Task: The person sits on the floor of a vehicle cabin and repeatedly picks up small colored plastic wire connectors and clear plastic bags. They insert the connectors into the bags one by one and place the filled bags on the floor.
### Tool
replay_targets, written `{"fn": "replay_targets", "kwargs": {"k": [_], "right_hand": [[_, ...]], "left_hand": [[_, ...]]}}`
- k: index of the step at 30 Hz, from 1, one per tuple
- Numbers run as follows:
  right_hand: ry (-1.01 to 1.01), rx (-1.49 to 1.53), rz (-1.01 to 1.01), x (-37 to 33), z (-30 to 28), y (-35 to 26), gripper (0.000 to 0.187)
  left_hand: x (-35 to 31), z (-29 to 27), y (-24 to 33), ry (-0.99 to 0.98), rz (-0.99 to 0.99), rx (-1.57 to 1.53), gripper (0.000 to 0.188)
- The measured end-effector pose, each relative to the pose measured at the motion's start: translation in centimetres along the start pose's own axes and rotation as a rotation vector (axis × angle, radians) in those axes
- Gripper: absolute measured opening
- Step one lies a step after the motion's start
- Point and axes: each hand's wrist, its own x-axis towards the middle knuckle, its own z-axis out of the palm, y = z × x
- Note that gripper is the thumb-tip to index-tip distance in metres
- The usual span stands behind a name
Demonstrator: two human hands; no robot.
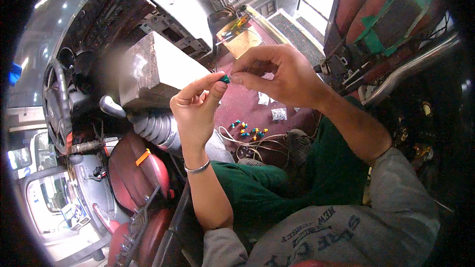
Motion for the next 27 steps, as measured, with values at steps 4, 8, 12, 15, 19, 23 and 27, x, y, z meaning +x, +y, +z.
{"fn": "replay_targets", "kwargs": {"k": [4, 8, 12, 15, 19, 23, 27], "right_hand": [[-0.011, -0.036, -0.002, 0.3, -0.4, 0.2, 0.015], [-0.021, -0.023, -0.033, 0.2, -0.2, 0.8, 0.013], [-0.038, -0.019, -0.027, -0.1, 0.3, 1.0, 0.013], [-0.046, -0.01, -0.004, 0.0, 0.5, 1.1, 0.014], [-0.056, 0.033, 0.012, -0.1, 0.8, 1.2, 0.015], [-0.048, -0.087, -0.028, 0.6, 1.0, 2.1, 0.015], [-0.021, -0.335, -0.087, 3.9, 0.4, 8.3, 0.017]], "left_hand": [[0.0, 0.7, 0.5, 0.016, -0.036, -0.031, 0.019], [0.0, 0.7, -0.3, 0.037, -0.092, -0.094, 0.017], [0.0, 0.9, -0.6, 0.074, -0.175, -0.139, 0.016], [-0.1, 1.1, -0.5, 0.088, -0.165, -0.133, 0.015], [0.0, 1.0, -0.6, 0.086, -0.189, -0.133, 0.017], [0.6, 0.7, -1.1, 0.057, -0.226, -0.078, 0.023], [0.8, 0.2, -2.2, -0.009, -0.132, 0.254, 0.052]]}}
